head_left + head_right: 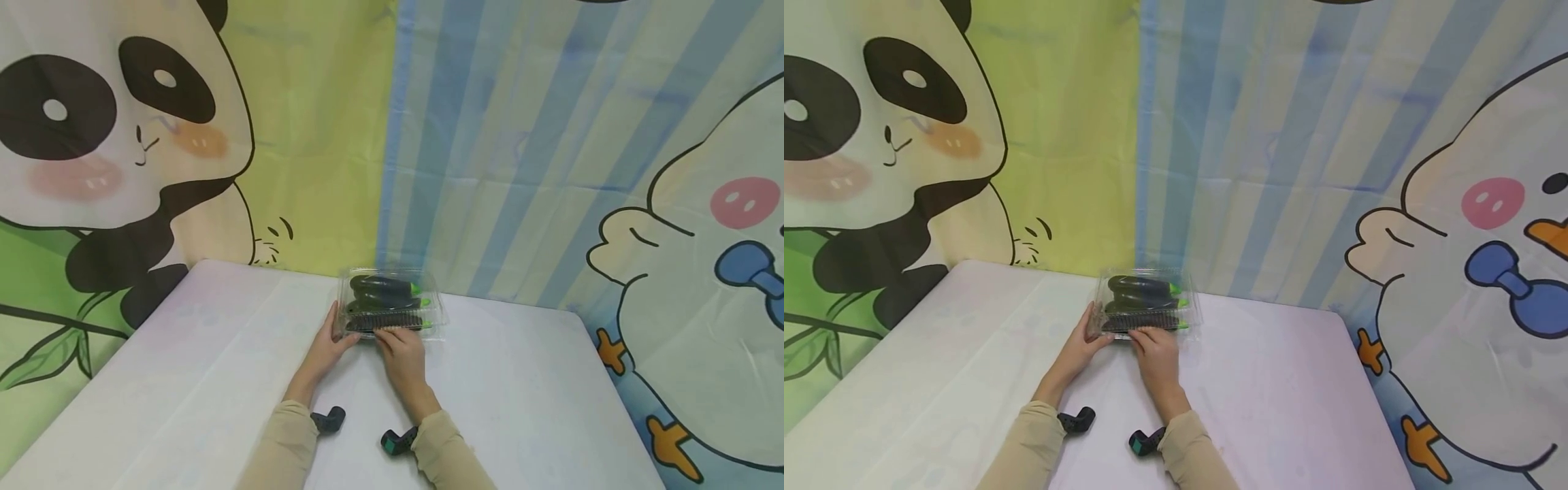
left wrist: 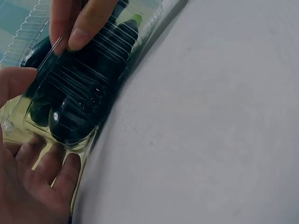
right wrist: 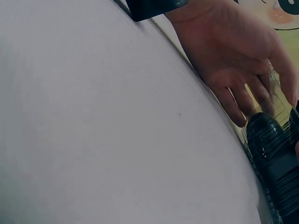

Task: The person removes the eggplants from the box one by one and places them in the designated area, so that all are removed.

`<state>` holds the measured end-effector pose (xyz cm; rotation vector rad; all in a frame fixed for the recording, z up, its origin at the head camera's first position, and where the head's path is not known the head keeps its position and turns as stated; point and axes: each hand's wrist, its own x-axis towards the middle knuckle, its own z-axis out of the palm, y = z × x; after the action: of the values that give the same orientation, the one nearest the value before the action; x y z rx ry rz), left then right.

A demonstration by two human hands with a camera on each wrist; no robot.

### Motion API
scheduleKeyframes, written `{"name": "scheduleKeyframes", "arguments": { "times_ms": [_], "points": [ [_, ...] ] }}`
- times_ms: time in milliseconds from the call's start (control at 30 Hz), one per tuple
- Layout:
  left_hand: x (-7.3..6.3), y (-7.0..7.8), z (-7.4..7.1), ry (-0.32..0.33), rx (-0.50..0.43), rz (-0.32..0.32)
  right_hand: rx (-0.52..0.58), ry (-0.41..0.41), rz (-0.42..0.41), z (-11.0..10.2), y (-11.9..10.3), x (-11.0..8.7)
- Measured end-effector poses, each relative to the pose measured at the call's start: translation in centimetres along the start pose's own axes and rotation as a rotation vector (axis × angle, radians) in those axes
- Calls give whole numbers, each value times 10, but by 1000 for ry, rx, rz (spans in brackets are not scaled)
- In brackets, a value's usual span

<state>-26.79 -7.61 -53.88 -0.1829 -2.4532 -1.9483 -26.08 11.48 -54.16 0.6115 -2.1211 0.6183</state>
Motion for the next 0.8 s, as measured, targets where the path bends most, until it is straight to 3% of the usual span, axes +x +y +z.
{"name": "scheduleKeyframes", "arguments": {
  "times_ms": [200,400,500,633,800],
  "points": [
    [-1,1,-1,2,75,-7,-43,46,0,4,-4,-1],
    [-1,7,-10,3,190,3,-4,18,39,3,-4,1],
    [2,9,-15,2,274,60,16,13,39,2,-4,2],
    [7,13,-22,9,417,182,35,10,36,1,-2,3],
    [9,24,-29,-27,584,307,39,9,37,2,-1,1]
  ]
}}
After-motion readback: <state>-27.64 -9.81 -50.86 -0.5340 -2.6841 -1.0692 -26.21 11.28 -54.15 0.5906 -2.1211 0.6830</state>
